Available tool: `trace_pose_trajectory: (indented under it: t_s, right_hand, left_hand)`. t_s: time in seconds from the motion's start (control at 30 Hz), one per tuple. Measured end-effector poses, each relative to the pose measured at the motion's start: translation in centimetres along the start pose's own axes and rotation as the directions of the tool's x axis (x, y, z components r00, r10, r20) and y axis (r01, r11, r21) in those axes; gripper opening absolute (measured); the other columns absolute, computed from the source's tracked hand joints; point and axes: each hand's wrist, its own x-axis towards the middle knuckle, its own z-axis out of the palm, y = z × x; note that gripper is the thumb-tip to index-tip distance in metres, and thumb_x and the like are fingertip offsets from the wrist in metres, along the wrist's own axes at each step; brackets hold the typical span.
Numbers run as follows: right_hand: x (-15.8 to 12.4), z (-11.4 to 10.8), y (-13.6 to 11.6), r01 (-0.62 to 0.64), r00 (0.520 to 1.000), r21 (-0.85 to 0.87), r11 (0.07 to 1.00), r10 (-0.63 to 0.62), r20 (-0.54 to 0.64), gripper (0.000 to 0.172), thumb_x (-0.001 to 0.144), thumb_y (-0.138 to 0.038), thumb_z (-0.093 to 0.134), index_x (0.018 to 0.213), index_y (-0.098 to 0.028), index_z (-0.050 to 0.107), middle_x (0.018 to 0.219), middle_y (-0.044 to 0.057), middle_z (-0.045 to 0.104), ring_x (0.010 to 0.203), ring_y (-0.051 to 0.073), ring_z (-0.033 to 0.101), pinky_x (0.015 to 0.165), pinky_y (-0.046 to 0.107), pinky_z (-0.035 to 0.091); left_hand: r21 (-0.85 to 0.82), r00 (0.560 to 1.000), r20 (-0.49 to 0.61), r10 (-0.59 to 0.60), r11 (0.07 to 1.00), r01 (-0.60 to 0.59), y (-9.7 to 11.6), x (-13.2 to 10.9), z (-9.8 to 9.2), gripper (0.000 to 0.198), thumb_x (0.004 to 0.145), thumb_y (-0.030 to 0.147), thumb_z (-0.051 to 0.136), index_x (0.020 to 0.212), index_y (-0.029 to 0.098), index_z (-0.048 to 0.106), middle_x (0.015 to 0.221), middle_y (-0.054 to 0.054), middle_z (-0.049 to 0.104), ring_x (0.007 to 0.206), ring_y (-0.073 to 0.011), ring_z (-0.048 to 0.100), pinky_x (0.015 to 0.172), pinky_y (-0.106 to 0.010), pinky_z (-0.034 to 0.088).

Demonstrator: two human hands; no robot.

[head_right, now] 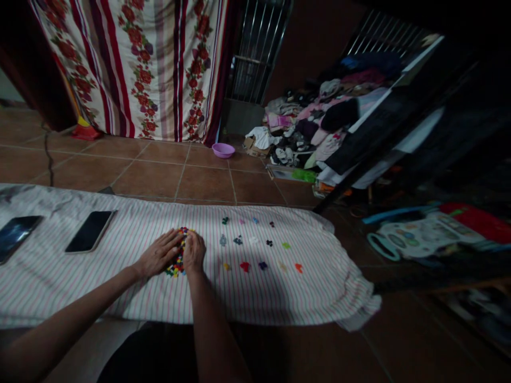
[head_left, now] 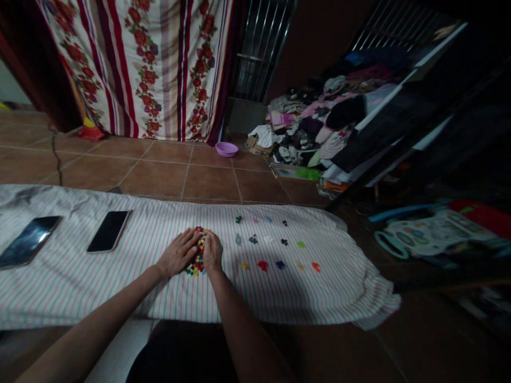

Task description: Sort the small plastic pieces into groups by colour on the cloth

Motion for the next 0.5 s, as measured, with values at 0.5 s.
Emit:
trace_pose_trajectory:
  t_s: [0.5]
  right_hand:
    - [-0.2, 2.0, 0.8, 0.173, 0.977, -0.137, 0.975, -0.152, 0.146, 0.039, 0.092, -0.035, 0.04, 0.117, -0.021, 0.067, 0.129, 0.008, 0.061, 0.133, 0.022, 0.04, 0.115, 0.048, 0.027]
  left_hand:
    - [0.261, 0.903, -0.181, -0.389, 0.866, 0.426, 4.4, -6.1, -0.6, 0.053, 0.094, 0.038, 0.032, 0.141, 0.014, 0.039, 0.142, -0.02, 0.046, 0.138, -0.0317, 0.035, 0.109, -0.056, 0.032]
